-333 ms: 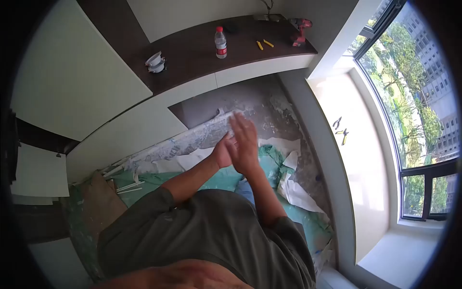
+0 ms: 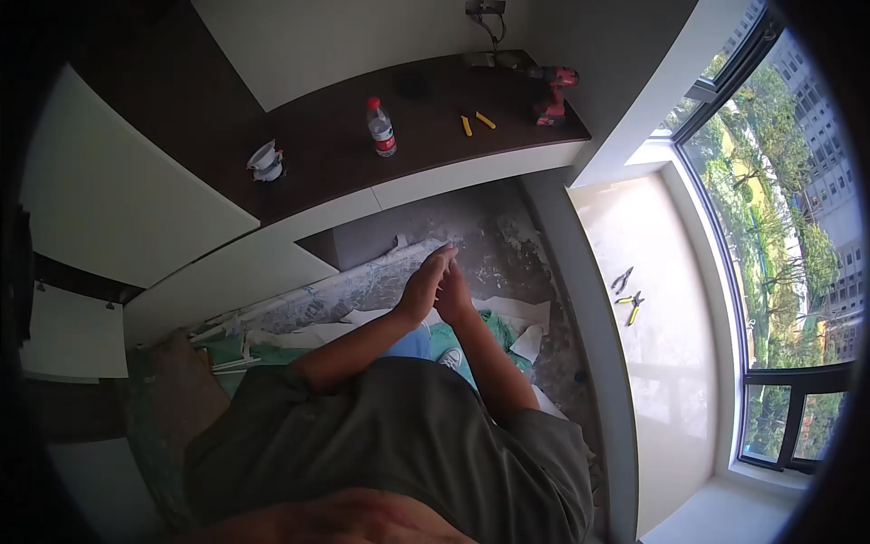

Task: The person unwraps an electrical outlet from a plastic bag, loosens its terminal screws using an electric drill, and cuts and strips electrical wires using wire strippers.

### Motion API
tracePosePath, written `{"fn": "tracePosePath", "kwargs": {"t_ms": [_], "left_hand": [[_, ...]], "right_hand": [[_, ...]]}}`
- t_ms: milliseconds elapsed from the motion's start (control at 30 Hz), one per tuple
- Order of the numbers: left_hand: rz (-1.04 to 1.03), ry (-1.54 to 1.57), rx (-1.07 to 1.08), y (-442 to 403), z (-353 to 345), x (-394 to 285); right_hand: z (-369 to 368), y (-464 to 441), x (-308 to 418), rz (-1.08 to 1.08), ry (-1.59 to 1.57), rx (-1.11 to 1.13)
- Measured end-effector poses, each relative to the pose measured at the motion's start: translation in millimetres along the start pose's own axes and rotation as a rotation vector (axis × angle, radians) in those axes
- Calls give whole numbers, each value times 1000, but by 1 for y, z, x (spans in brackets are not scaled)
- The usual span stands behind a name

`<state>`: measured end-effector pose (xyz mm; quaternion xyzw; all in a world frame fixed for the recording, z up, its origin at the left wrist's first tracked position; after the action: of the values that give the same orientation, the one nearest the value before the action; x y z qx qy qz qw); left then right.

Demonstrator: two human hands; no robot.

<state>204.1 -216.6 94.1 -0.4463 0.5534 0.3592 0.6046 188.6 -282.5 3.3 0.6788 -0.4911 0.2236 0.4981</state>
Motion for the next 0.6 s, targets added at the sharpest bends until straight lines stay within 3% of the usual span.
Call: {"fn": "tracePosePath", "kwargs": {"t_ms": [33, 100, 167, 233, 267, 300, 333, 367, 400, 467, 500, 567, 600], "left_hand": [[3, 4, 1, -10, 0, 18], [-860, -572, 349, -15, -40, -40], [-780, -520, 376, -54, -39, -16], [-800, -911, 372, -96, -38, 21], [-789, -895, 312, -114, -36, 17], [-787, -885, 316, -128, -35, 41], [-564, -739, 378, -149, -27, 96], [-354, -596, 430, -178, -19, 134], [-352, -590, 433, -203, -12, 137], [106, -481, 550, -229, 8, 184], [111, -477, 562, -250, 15, 187], [152, -459, 482, -274, 35, 190], [171, -459, 493, -284, 40, 191]], "right_hand": [[8, -3, 11, -3, 1, -4], [22, -20, 31, -67, -282, 131], [35, -31, 42, -142, -576, 259], [43, -46, 71, -209, -861, 391], [61, -40, 98, -179, -571, 144], [103, -54, 107, -59, -509, 79], [143, -62, 116, 58, -445, 11], [165, -50, 147, 121, -463, -238], [203, -51, 160, 217, -576, -276], [255, -46, 192, 406, -405, -294], [251, -54, 212, 404, -409, -307], [272, -44, 239, 281, -165, -732], [283, -59, 238, 270, -162, -705]]}}
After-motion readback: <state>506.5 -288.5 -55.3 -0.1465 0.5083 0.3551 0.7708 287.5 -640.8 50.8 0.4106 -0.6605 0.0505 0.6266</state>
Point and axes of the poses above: each hand's wrist, its own y-axis away from the middle knuckle, its own z-axis out of the back of the hand, x = y × z, the point moved 10 cm from there along -y, towards the middle knuckle, and after that the axes turned 8 degrees about -z, right-handed, at the moved point
